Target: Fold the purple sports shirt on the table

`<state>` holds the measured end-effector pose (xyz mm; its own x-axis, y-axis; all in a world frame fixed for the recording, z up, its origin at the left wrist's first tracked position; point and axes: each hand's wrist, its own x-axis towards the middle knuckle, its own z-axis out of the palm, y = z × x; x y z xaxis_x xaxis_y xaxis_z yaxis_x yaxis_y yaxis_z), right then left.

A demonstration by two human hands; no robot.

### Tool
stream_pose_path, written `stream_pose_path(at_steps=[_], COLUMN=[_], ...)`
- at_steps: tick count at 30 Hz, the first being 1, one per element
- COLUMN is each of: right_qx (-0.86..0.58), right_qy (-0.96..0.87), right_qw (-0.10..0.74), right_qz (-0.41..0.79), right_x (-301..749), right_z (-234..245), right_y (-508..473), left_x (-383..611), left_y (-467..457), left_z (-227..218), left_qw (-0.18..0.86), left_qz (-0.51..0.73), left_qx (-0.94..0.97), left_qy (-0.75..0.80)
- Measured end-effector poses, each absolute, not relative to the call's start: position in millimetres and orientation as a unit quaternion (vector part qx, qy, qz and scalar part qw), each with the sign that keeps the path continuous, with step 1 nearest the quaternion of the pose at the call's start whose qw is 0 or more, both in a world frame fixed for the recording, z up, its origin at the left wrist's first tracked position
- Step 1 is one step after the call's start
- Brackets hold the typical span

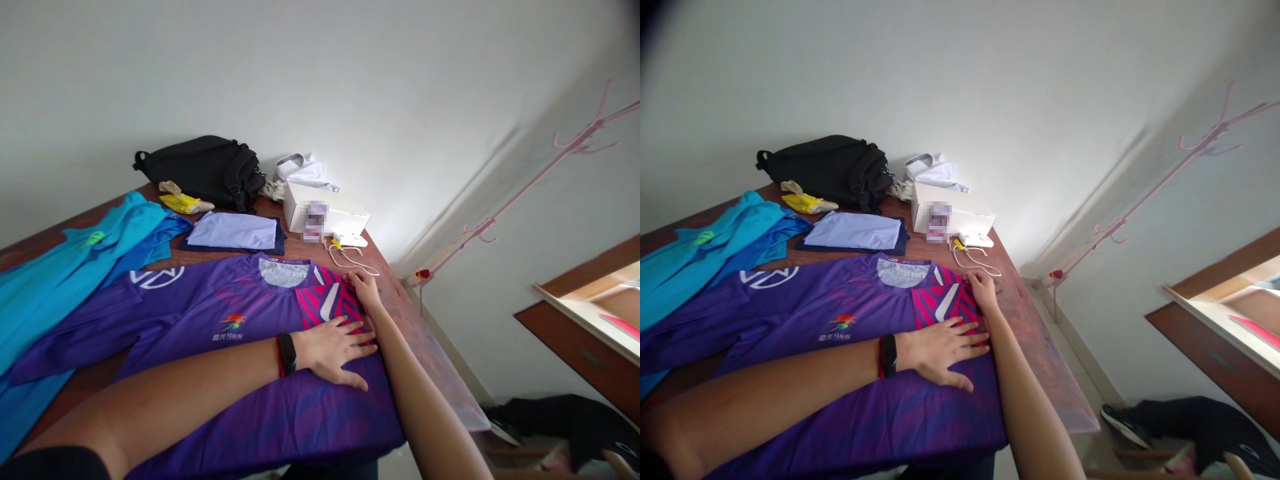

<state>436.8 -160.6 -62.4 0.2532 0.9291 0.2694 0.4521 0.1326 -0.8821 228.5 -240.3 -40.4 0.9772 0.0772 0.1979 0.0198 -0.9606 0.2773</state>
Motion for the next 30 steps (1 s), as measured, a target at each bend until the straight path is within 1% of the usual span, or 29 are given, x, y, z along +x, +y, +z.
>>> stream_pose_path(at_steps=[7,15,30], right_qx=[-0.617,-0.615,-0.625], right_qy=[-0.562,-0.561,-0.547], right_qw=[0.498,0.502,0.497], right_qz=[0.237,0.234,0.252], right_x=[437.3,435.6,437.7], right_z=[-63.8,-61.4,-65.5], right_y=[-160.4,-161.6,-160.0], left_x=[229.2,228.5,231.9], left_y=[-239.5,-241.2,-239.9], left_z=[-40.5,-42.3,-49.3], left_qw=[0.135,0.122,0.13], left_qz=[0.09,0.116,0.112], left_qx=[0.986,0.985,0.985], left_qy=[0.024,0.024,0.029])
